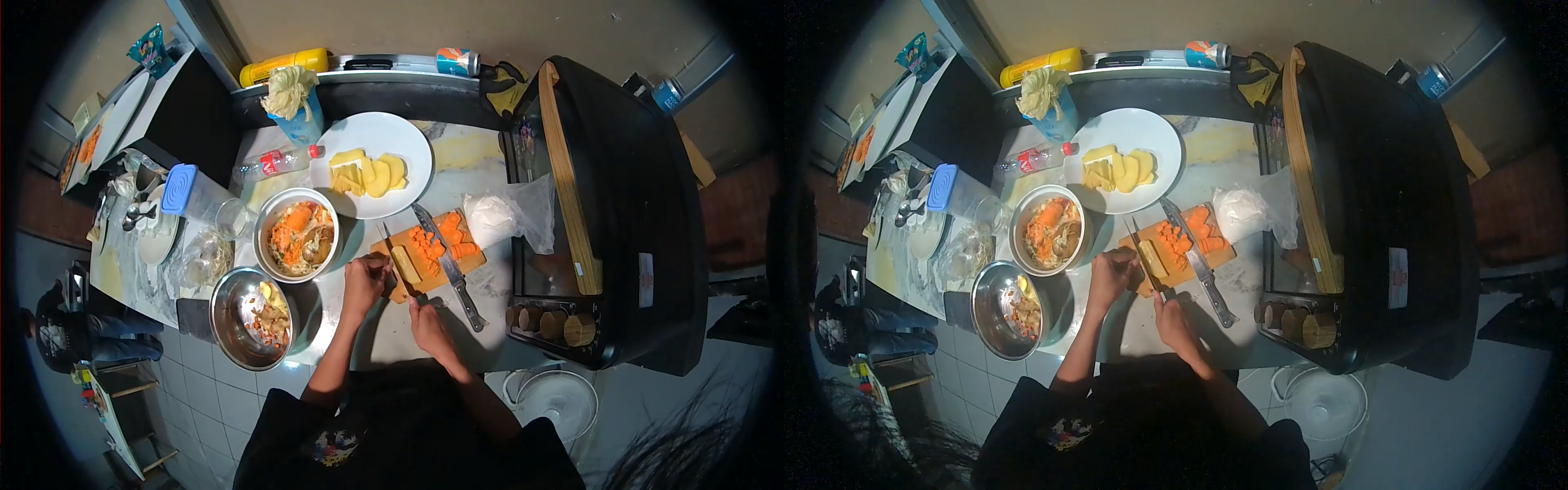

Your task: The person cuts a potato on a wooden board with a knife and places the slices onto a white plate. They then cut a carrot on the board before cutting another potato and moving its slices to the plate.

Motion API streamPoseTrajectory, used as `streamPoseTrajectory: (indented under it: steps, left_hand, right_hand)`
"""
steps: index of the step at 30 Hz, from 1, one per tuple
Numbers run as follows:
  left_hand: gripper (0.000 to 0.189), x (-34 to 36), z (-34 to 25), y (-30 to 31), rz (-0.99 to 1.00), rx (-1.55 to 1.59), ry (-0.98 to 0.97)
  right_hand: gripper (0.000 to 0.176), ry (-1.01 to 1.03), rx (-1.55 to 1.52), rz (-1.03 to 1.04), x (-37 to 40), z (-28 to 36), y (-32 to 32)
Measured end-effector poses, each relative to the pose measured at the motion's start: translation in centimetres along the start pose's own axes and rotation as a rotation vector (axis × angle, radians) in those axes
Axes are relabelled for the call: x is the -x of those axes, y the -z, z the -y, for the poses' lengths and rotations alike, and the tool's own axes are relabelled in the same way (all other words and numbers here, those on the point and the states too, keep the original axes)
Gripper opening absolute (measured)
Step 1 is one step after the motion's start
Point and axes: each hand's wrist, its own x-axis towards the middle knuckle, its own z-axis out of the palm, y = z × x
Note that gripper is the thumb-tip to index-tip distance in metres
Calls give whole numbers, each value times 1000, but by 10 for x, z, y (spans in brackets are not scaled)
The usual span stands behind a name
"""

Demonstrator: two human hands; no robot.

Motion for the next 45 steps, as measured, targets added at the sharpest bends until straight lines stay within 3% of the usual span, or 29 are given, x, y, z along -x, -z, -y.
streamPoseTrajectory:
  steps: [17,36,38,45]
  left_hand:
    - [16,2,6,-6,-108,-41,-148]
    - [20,4,-11,2,18,3,47]
    - [19,4,-11,3,19,8,45]
    - [18,5,-5,1,1,37,72]
  right_hand:
    - [68,-6,42,11,31,-11,12]
    - [68,-12,-20,164,63,-28,36]
    - [68,74,-52,4,58,-22,31]
    - [66,19,-102,43,24,-9,19]
